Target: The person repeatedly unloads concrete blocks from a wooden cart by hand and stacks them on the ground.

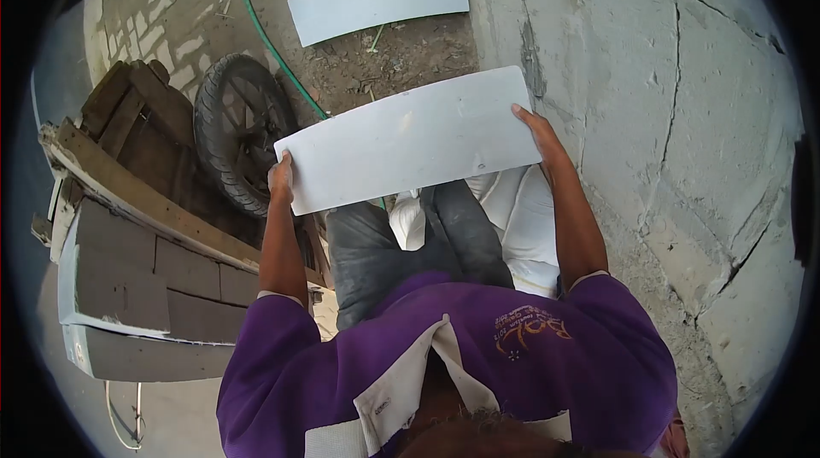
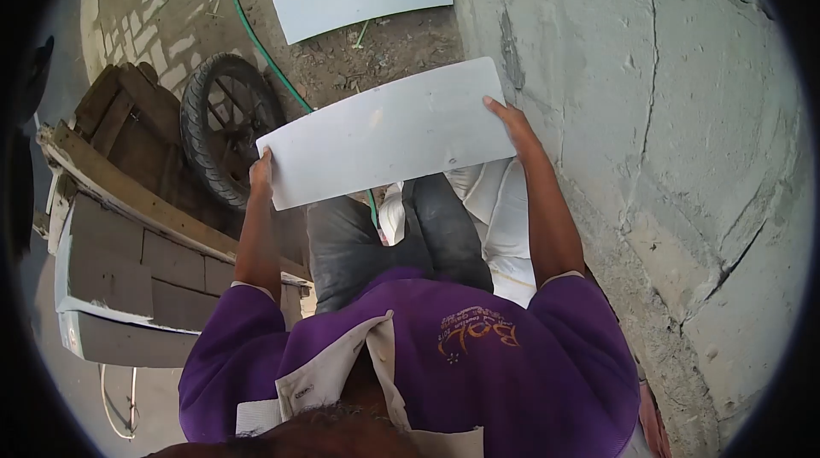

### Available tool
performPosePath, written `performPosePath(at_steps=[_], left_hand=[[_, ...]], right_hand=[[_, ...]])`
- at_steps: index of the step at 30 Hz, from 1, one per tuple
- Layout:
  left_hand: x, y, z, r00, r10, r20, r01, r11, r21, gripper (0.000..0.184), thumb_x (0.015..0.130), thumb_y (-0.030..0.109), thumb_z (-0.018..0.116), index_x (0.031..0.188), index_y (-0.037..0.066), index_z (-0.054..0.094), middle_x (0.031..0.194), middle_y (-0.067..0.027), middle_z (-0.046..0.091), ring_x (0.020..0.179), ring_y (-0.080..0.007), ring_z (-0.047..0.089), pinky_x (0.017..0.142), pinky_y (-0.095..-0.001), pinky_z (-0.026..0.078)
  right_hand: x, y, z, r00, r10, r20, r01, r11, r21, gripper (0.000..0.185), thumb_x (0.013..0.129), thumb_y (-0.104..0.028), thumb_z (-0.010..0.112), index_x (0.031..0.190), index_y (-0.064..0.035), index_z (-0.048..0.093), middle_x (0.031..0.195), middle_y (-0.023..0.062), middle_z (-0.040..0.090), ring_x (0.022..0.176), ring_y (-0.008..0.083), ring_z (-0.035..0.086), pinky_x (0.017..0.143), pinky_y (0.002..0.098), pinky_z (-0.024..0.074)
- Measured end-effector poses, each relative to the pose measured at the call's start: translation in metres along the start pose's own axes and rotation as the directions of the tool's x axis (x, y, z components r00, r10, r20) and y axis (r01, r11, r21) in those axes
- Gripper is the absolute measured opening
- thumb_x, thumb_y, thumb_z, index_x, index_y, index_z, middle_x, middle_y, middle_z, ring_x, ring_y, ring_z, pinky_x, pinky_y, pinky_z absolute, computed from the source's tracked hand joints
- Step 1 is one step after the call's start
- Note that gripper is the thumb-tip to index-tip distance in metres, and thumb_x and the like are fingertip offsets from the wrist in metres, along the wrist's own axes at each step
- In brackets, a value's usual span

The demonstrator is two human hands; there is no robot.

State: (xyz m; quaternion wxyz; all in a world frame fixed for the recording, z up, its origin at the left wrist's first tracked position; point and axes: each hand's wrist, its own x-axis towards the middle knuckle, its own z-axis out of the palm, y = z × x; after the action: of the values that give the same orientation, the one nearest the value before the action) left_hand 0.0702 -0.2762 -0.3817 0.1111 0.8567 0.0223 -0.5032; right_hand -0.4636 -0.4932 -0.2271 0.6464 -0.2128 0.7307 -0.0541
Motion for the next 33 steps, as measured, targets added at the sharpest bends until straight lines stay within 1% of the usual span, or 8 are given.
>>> performPosePath(at_steps=[9,19,22,24,27,30,32,33], left_hand=[[0.199,0.017,0.108,0.996,0.079,-0.033,-0.062,0.934,0.353,0.061,0.092,0.048,0.057,0.114,-0.008,0.063,0.113,-0.0226,0.066,0.105,-0.0332,0.063,0.09,-0.042,0.045],[0.323,0.072,0.171,0.973,0.225,-0.058,-0.198,0.933,0.3,0.061,0.093,0.047,0.054,0.119,-0.008,0.06,0.112,-0.0215,0.066,0.102,-0.0303,0.063,0.086,-0.0406,0.047],[0.336,0.083,0.19,0.952,0.298,-0.07,-0.293,0.953,0.071,0.058,0.092,0.044,0.056,0.12,-0.007,0.06,0.112,-0.0187,0.066,0.1,-0.0274,0.063,0.087,-0.0388,0.047],[0.366,0.089,0.209,0.904,0.422,-0.064,-0.424,0.906,-0.021,0.057,0.091,0.041,0.059,0.123,-0.006,0.058,0.114,-0.0156,0.065,0.102,-0.024,0.061,0.089,-0.037,0.046],[0.332,0.102,0.222,0.934,0.356,0.019,-0.347,0.92,-0.183,0.064,0.09,0.041,0.062,0.133,-0.005,0.05,0.127,-0.0151,0.06,0.112,-0.0234,0.056,0.095,-0.0364,0.043],[0.343,0.076,0.223,0.914,0.404,0.02,-0.373,0.862,-0.343,0.075,0.089,0.045,0.064,0.143,-0.001,0.039,0.139,-0.0159,0.05,0.124,-0.0246,0.048,0.101,-0.0367,0.039],[0.34,0.047,0.233,0.978,0.198,-0.064,-0.207,0.9,-0.384,0.084,0.088,0.049,0.065,0.148,0.002,0.031,0.145,-0.0188,0.041,0.131,-0.0316,0.042,0.108,-0.0444,0.033],[0.333,0.032,0.235,0.993,0.083,-0.088,-0.112,0.906,-0.408,0.086,0.088,0.05,0.066,0.149,0.002,0.029,0.146,-0.0192,0.04,0.132,-0.0338,0.041,0.109,-0.0486,0.032]], right_hand=[[0.243,0.04,0.026,0.995,0.103,-0.016,-0.104,0.992,-0.075,0.078,0.083,-0.057,0.066,0.131,0.0031,0.055,0.127,0.0184,0.06,0.115,0.0278,0.058,0.1,0.0347,0.0422],[0.388,0.042,0.056,0.977,-0.045,-0.21,0.011,0.987,-0.158,0.087,0.082,-0.058,0.066,0.14,0.0035,0.044,0.135,0.0218,0.054,0.126,0.0321,0.05,0.108,0.0424,0.0324],[0.421,0.06,0.05,0.986,-0.101,-0.136,0.086,0.991,-0.107,0.084,0.084,-0.048,0.068,0.142,0.0047,0.04,0.135,0.0232,0.053,0.125,0.032,0.051,0.105,0.0419,0.0372],[0.441,0.071,0.059,0.939,-0.228,-0.259,0.18,0.964,-0.195,0.081,0.085,-0.043,0.068,0.144,0.0023,0.037,0.142,0.0233,0.046,0.132,0.0322,0.044,0.108,0.0403,0.0343],[0.43,0.087,0.071,0.931,-0.178,-0.32,0.039,0.918,-0.395,0.081,0.086,-0.041,0.067,0.149,-0.0046,0.031,0.151,0.0228,0.034,0.139,0.0324,0.035,0.11,0.0421,0.0314],[0.429,0.11,0.085,0.839,-0.209,-0.503,0.195,0.977,-0.081,0.086,0.085,-0.048,0.066,0.152,-0.011,0.026,0.156,0.0216,0.022,0.141,0.0366,0.03,0.112,0.0498,0.0269],[0.414,0.124,0.092,0.857,0.334,-0.393,-0.078,0.837,0.541,0.1,0.083,-0.057,0.065,0.155,-0.0107,0.014,0.159,0.0202,0.015,0.141,0.0406,0.03,0.112,0.0573,0.0228],[0.417,0.137,0.098,0.856,0.342,-0.388,-0.083,0.831,0.549,0.1,0.083,-0.057,0.065,0.155,-0.0107,0.014,0.159,0.0202,0.015,0.141,0.0406,0.03,0.112,0.0573,0.0228]])
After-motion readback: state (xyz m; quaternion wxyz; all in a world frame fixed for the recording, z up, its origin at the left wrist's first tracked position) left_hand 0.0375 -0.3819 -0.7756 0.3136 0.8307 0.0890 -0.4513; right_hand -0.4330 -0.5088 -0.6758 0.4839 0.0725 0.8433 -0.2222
